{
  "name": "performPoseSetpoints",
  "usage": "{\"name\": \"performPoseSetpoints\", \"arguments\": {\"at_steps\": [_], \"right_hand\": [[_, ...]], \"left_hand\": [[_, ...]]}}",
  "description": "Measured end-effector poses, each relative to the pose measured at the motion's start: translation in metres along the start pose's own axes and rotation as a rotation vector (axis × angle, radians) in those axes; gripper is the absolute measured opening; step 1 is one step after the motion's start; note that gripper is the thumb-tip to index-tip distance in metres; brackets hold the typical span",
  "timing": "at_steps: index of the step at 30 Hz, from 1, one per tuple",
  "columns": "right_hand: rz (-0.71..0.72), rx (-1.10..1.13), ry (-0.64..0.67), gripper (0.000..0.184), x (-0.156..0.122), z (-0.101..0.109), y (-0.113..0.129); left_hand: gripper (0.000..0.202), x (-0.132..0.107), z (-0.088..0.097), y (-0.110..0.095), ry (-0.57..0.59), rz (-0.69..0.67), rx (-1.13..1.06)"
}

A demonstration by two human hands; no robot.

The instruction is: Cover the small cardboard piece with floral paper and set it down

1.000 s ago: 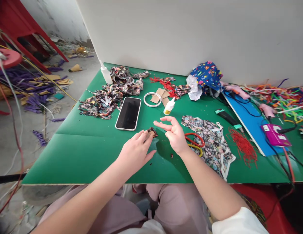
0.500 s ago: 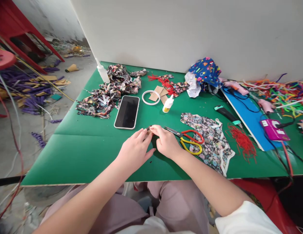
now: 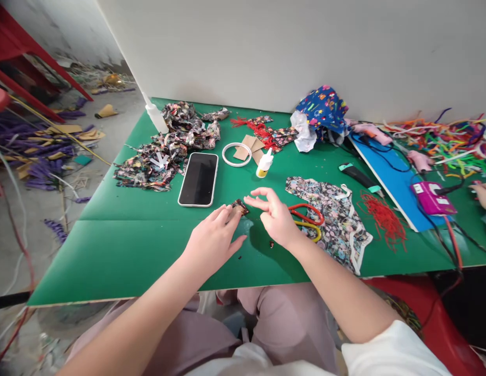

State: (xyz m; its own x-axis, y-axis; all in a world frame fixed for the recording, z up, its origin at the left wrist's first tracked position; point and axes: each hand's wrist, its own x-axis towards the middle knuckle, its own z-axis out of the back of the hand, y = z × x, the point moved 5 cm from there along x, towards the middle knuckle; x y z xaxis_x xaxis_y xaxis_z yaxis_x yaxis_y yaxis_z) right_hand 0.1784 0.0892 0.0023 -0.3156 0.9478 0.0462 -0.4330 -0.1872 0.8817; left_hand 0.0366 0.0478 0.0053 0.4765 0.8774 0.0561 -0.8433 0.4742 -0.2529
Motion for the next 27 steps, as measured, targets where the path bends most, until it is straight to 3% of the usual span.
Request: {"name": "performPoseSetpoints", "arguments": {"at_steps": [4,10,21,27], "right_hand": [[0.055,-0.210,0.072,0.056,-0.012,-0.008,0.002],[0.154,-0.333,0.099,0.058,-0.017,-0.020,0.004],[0.491,-0.646,0.010,0.059,-0.023,-0.031,0.010],[0.584,-0.716,-0.007,0.054,-0.023,-0.034,0.015]], "left_hand": [[0.053,0.000,-0.001,0.000,0.003,-0.003,-0.010],[0.054,-0.001,-0.001,0.000,-0.007,-0.008,-0.015],[0.057,0.001,-0.004,-0.001,0.010,0.011,-0.047],[0.056,-0.001,-0.004,0.000,-0.037,-0.007,-0.041]]}}
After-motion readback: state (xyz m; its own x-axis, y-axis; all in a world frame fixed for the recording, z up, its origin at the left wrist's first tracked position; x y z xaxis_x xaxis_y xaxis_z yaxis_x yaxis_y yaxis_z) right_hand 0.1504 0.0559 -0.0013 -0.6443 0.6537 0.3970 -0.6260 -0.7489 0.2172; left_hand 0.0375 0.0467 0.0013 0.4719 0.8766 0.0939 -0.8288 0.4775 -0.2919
